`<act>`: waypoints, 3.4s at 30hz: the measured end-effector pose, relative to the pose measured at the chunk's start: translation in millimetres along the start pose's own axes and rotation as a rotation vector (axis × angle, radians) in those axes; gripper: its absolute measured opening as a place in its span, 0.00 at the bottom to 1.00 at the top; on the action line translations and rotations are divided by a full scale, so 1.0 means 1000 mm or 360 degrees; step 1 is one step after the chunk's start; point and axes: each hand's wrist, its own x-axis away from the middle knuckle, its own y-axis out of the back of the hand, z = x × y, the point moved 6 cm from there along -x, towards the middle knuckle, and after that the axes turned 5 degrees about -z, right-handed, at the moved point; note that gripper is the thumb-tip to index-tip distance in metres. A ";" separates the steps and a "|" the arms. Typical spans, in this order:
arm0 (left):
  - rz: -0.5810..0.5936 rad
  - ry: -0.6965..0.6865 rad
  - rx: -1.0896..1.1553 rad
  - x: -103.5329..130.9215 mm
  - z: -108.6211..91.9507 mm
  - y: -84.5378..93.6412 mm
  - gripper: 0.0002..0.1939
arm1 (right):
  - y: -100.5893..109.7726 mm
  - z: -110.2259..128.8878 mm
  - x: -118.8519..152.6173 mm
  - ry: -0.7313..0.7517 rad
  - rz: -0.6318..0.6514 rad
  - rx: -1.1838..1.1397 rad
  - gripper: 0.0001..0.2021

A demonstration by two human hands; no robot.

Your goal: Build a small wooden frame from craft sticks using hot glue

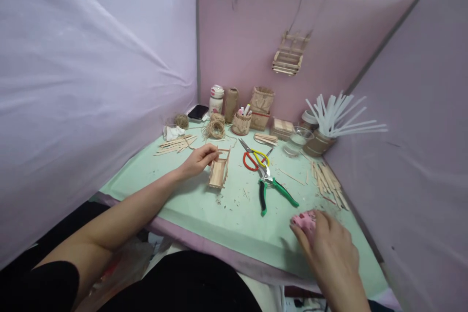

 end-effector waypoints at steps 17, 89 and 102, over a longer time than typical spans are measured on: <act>-0.0168 -0.0593 -0.0899 0.080 -0.095 -0.001 0.11 | 0.033 0.148 -0.060 0.0135 -0.0008 -0.1672 0.07; -0.0686 0.0263 0.0162 0.074 -0.012 -0.007 0.16 | -0.055 0.168 -0.051 -0.0558 0.0070 -0.1928 0.11; -0.0652 0.0261 0.0135 0.071 -0.007 -0.005 0.16 | -0.051 0.170 -0.053 -0.0551 0.0068 -0.1953 0.11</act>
